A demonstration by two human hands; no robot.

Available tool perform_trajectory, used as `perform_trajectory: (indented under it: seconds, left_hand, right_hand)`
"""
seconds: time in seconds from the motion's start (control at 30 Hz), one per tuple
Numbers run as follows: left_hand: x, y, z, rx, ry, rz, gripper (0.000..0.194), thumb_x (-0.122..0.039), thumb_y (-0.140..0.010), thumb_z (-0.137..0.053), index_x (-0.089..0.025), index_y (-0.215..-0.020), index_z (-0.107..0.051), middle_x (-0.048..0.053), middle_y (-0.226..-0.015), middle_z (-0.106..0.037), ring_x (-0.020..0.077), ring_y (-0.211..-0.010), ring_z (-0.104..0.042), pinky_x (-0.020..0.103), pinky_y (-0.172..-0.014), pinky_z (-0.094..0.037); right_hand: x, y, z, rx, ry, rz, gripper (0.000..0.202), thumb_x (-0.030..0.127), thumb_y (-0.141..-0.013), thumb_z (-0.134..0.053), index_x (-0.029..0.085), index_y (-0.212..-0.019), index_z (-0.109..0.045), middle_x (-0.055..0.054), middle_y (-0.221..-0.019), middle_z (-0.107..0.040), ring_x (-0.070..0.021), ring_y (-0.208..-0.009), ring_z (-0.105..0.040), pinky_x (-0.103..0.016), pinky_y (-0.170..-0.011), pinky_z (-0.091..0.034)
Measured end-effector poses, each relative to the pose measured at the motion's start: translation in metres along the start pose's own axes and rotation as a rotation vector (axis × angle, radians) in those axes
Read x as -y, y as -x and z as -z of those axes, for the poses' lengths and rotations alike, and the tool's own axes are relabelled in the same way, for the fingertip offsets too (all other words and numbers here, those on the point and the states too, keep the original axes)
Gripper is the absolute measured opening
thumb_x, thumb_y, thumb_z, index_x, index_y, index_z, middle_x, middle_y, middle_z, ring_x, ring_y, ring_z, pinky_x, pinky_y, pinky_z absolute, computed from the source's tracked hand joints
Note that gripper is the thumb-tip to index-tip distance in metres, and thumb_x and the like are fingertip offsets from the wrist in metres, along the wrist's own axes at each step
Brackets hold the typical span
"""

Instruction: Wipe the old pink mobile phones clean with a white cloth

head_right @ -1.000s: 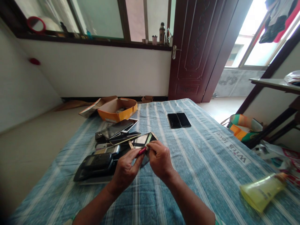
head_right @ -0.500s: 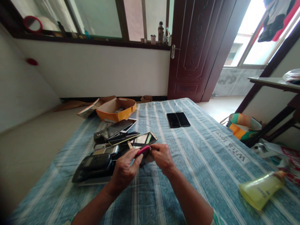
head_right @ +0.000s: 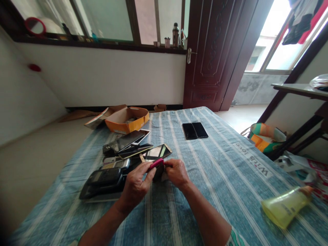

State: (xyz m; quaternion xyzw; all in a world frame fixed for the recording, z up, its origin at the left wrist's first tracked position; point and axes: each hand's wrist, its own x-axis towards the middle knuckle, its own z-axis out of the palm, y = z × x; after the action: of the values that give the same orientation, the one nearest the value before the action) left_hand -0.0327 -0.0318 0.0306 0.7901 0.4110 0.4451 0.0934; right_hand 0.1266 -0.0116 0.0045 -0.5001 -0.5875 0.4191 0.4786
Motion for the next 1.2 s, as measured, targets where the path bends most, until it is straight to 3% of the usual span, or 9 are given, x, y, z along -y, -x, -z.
perform_trajectory:
  seconds: [0.17, 0.83, 1.2]
  left_hand:
    - [0.002, 0.001, -0.001, -0.009, -0.004, -0.008, 0.02, -0.021, -0.091, -0.049, -0.012, -0.099, -0.065, 0.009, -0.09, -0.068, 0.0184, -0.084, -0.065, 0.028, -0.079, -0.052]
    - [0.003, -0.001, 0.002, 0.011, 0.03, 0.053, 0.02, -0.024, -0.089, -0.049, -0.014, -0.098, -0.065, 0.008, -0.088, -0.068, 0.0184, -0.082, -0.065, 0.03, -0.078, -0.052]
    - [0.0, -0.004, 0.005, 0.016, 0.126, 0.21, 0.02, -0.025, -0.086, -0.052, -0.015, -0.094, -0.067, 0.007, -0.087, -0.069, 0.0174, -0.078, -0.065, 0.025, -0.068, -0.054]
  right_hand:
    - [0.011, 0.001, 0.001, -0.14, -0.076, 0.104, 0.024, 0.021, -0.074, -0.054, 0.02, -0.084, -0.076, -0.002, -0.083, -0.072, -0.018, -0.078, -0.064, -0.028, -0.073, -0.049]
    - [-0.009, 0.0, -0.001, 0.06, 0.148, 0.138, 0.032, 0.006, -0.07, -0.048, 0.02, -0.078, -0.076, 0.0, -0.073, -0.066, -0.0147, -0.072, -0.06, -0.023, -0.067, -0.044]
    - [-0.01, 0.002, -0.003, 0.016, 0.259, 0.186, 0.029, 0.007, -0.072, -0.048, 0.02, -0.073, -0.074, 0.0, -0.07, -0.062, -0.0127, -0.066, -0.057, -0.021, -0.06, -0.041]
